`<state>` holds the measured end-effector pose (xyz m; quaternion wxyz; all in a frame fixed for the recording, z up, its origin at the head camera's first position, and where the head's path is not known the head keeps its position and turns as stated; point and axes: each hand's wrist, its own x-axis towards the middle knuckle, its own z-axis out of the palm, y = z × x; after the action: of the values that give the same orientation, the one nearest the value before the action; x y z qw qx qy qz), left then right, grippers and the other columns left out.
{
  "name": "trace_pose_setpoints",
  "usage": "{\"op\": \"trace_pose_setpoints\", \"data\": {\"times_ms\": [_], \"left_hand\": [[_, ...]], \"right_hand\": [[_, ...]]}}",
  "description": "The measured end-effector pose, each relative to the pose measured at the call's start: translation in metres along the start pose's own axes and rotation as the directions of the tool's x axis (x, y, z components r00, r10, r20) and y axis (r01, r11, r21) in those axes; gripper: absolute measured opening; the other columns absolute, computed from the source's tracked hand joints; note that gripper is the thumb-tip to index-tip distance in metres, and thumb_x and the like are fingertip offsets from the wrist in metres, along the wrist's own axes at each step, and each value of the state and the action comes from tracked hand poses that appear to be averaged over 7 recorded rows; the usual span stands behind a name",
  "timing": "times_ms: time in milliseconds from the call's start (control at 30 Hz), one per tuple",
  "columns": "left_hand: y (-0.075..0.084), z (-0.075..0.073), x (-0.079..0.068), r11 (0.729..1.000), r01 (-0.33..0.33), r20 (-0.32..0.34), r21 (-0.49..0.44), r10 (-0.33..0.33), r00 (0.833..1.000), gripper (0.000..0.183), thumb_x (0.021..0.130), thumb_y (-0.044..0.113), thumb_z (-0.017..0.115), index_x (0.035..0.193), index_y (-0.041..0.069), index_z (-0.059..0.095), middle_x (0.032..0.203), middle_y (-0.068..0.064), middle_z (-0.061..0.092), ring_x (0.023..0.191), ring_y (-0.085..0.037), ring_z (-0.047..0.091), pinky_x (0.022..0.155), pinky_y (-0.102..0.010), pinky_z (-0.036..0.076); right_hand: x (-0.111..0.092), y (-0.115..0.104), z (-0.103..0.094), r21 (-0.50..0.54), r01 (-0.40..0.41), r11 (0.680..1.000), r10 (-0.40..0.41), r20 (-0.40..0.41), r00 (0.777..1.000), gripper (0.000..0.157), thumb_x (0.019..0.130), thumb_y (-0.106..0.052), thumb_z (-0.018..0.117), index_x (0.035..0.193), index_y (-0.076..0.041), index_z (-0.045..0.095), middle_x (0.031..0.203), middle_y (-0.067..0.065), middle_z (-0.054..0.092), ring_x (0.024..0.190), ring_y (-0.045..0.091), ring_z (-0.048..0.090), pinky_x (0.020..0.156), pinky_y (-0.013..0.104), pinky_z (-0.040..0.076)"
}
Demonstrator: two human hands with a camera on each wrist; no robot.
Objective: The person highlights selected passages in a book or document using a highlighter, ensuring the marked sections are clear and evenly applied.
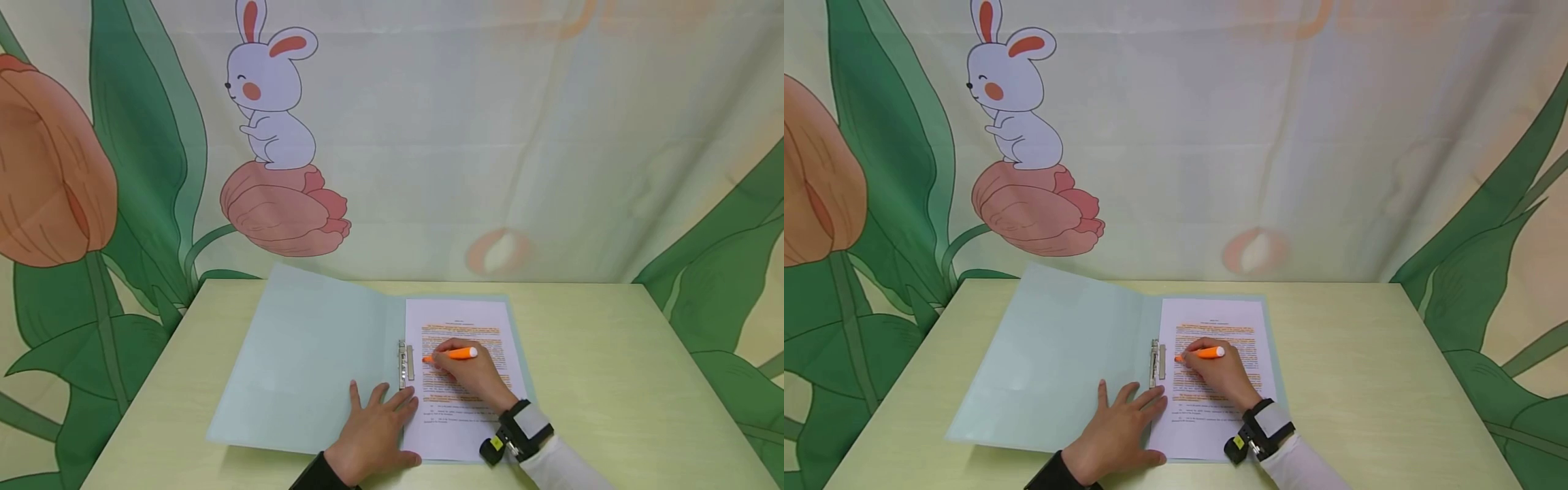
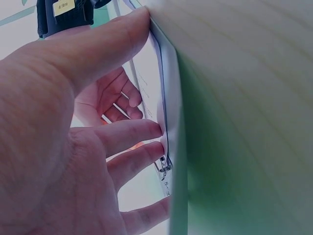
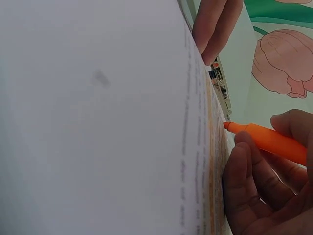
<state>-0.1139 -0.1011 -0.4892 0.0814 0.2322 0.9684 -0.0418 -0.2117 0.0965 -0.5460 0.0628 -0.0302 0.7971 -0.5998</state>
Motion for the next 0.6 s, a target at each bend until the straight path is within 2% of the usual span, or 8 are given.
{"op": "trace_pose_setpoints", "data": {"times_ms": [267, 600], "left_hand": [[0.0004, -0.0007, 0.0000, 1.000, 0.002, 0.001, -0.001, -0.002, 1.000, 0.084, 0.071, 0.068, 0.073, 0.141, 0.024, 0.055, 0.152, 0.006, 0.046, 0.136, -0.036, 0.042, 0.104, -0.080, 0.020], [0.0009, -0.0001, -0.0008, 1.000, -0.008, -0.011, 0.017, 0.008, 1.000, 0.084, 0.072, 0.068, 0.072, 0.141, 0.024, 0.055, 0.152, 0.007, 0.047, 0.135, -0.036, 0.042, 0.103, -0.079, 0.022]], "right_hand": [[-0.0014, -0.0036, 0.0009, -0.089, -0.001, 0.996, -0.002, -0.029, 1.000, 0.009, 0.090, -0.028, 0.068, 0.092, -0.022, 0.074, 0.097, -0.003, 0.073, 0.083, 0.013, 0.063, 0.072, 0.023, 0.051], [-0.0009, -0.0040, 0.0004, -0.070, -0.037, 0.997, 0.034, -0.031, 0.999, 0.009, 0.087, -0.028, 0.069, 0.092, -0.023, 0.074, 0.099, 0.000, 0.073, 0.080, 0.016, 0.064, 0.069, 0.025, 0.053]]}}
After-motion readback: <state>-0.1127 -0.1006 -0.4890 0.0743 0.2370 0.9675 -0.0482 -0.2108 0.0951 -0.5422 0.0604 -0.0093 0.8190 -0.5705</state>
